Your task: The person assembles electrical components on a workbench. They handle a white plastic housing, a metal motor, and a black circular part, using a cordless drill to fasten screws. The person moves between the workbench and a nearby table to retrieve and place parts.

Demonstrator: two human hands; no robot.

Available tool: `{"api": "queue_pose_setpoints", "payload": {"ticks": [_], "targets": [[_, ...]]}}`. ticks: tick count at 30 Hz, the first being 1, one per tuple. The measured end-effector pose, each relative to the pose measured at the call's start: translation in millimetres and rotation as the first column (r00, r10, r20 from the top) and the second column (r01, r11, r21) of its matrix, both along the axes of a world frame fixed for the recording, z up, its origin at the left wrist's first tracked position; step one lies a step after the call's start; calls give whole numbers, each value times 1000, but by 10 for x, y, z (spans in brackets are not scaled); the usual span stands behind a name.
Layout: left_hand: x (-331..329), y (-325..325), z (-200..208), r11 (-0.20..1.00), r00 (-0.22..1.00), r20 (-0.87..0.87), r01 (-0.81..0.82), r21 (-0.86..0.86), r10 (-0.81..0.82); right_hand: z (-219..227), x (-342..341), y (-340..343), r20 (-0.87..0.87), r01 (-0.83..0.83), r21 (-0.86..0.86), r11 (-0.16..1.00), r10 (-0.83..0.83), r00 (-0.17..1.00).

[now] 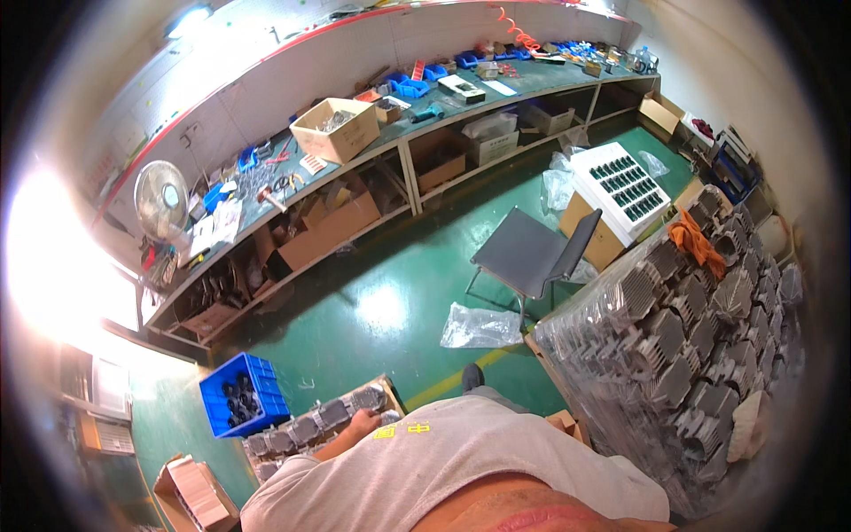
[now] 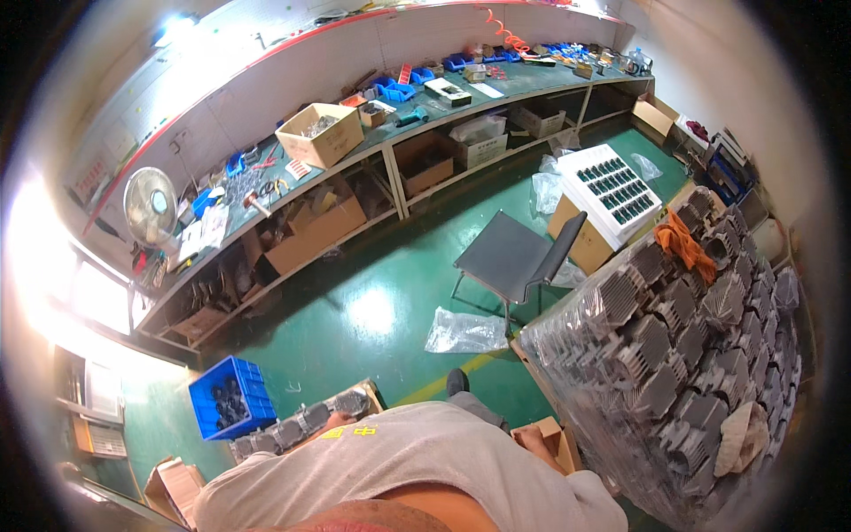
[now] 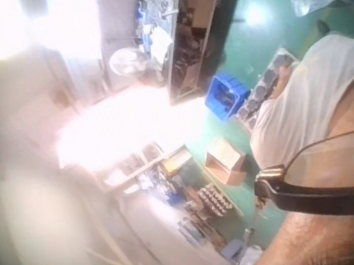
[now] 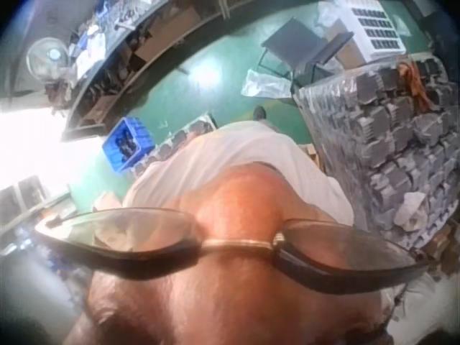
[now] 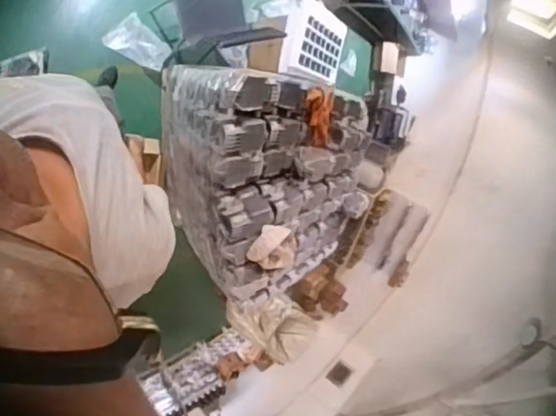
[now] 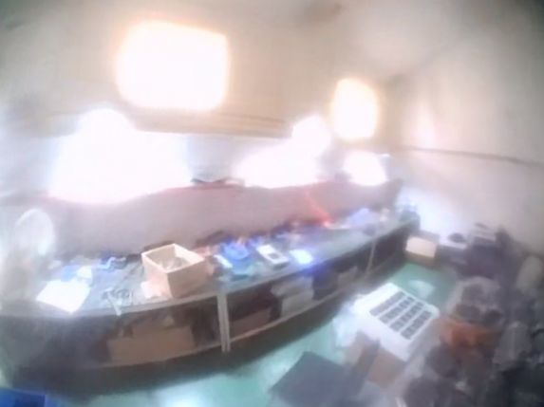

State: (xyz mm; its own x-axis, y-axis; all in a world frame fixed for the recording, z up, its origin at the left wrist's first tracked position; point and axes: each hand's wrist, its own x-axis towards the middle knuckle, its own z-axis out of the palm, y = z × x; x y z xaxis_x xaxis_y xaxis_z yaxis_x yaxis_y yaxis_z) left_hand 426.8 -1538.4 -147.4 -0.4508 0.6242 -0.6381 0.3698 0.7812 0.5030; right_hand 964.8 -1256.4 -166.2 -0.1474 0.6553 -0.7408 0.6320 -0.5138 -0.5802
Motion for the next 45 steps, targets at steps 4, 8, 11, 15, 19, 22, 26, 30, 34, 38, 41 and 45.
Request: {"api": "queue_pose_setpoints", "payload": {"ticks": [4,8,11,15,19,22,26,30,34,38,41,45], "targets": [[-339,160,-152,979,983,-11,-185,-85,184,-19,-821,977,70,-162,10,987,161,985],[-844,698,13,939,939,-35,-344,-25,343,79,-1727,2018,69,-169,56,984,165,984],[-1266,1125,109,952,952,-14,-305,16,305,47,-2310,2744,-20,-73,39,997,74,997],[-1937,1683,-47,976,976,-25,-215,23,216,-39,-3062,3454,-160,111,106,988,-94,983],[-2935,2358,-195,990,989,-53,-138,14,139,295,-3619,3505,31,32,145,989,-37,999],[-3840,2887,-254,980,980,-62,-185,70,189,511,-4010,3396,205,-101,105,989,78,976],[-4973,3831,4,970,980,-168,-69,233,110,561,-4397,3266,223,-90,79,993,71,972],[-5879,4600,244,925,975,-124,-130,358,185,581,-4844,3335,198,-74,73,995,58,978],[-6193,5110,376,875,962,-11,-245,418,274,479,-5286,3647,172,-102,84,991,86,981],[-6135,5165,330,949,994,-8,-104,296,112,392,-5985,4415,-75,-140,95,986,147,986],[-6143,4849,49,971,998,-46,42,237,-32,311,-6930,5136,-221,73,-133,988,-101,970],[-6343,4073,-257,999,996,-84,17,-27,-19,949,-8807,5880,-462,-122,-134,984,47,886]]}}
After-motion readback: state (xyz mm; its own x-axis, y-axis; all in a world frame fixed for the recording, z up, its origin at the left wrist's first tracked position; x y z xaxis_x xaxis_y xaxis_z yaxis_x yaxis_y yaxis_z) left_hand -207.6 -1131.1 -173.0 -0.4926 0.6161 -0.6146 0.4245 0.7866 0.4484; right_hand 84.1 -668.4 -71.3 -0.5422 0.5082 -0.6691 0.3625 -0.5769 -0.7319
